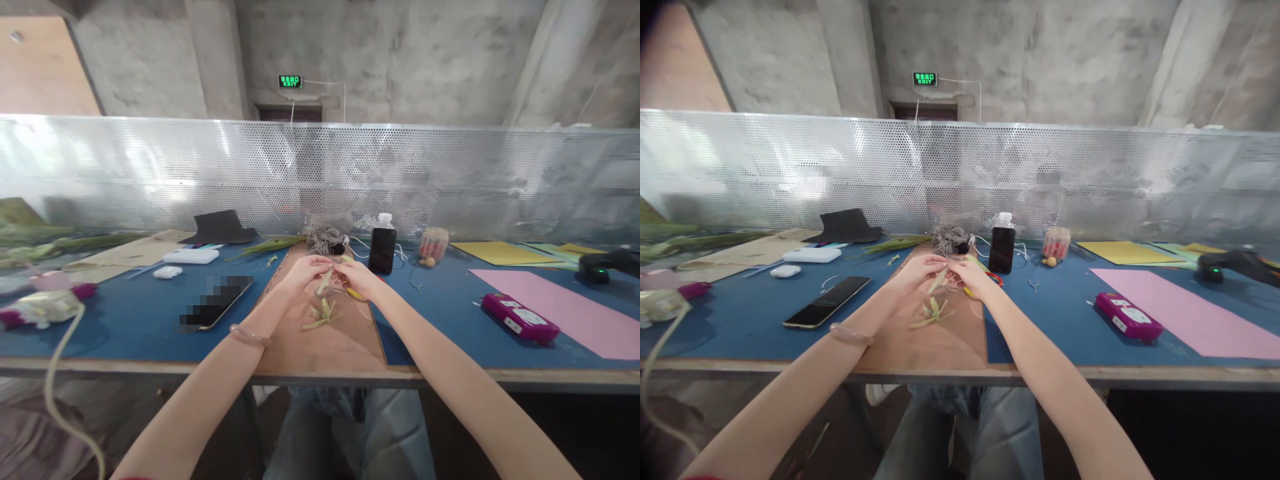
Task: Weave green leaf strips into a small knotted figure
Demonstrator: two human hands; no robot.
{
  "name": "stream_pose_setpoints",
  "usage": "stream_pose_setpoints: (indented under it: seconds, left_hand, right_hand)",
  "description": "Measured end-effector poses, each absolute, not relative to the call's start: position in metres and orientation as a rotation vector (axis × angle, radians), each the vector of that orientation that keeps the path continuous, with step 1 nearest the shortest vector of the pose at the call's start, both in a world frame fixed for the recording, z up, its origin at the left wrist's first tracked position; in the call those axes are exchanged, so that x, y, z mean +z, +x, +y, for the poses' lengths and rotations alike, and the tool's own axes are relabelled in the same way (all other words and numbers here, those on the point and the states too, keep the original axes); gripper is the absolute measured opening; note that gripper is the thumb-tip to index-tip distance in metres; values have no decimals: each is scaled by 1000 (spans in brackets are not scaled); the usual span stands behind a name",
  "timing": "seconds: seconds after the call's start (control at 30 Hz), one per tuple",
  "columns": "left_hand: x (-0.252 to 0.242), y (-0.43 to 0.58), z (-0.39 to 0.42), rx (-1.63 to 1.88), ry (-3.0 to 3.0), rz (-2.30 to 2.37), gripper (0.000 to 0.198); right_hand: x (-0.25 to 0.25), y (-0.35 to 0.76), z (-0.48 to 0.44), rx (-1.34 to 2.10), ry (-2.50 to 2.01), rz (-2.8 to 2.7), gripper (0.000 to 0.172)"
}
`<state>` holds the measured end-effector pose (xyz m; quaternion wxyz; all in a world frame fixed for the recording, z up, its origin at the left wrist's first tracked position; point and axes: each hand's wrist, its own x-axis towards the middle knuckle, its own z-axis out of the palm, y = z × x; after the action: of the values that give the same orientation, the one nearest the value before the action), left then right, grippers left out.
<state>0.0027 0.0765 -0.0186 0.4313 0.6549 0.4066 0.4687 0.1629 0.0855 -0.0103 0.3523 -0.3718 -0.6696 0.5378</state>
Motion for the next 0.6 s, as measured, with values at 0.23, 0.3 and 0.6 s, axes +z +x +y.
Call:
stream_pose_setpoints:
  seconds: [0.23, 0.3, 0.6]
  left_hand:
    - [-16, 4, 72, 1199, 1606, 1006, 23]
    - [-15, 4, 70, 1200, 1601, 1004, 23]
    - [-16, 8, 70, 1170, 1564, 994, 24]
  right_hand:
    - [-10, 163, 85, 1437, -933, -1710, 25]
    - [-10, 163, 85, 1439, -930, -1709, 24]
    - [-8, 163, 86, 1375, -956, -1719, 26]
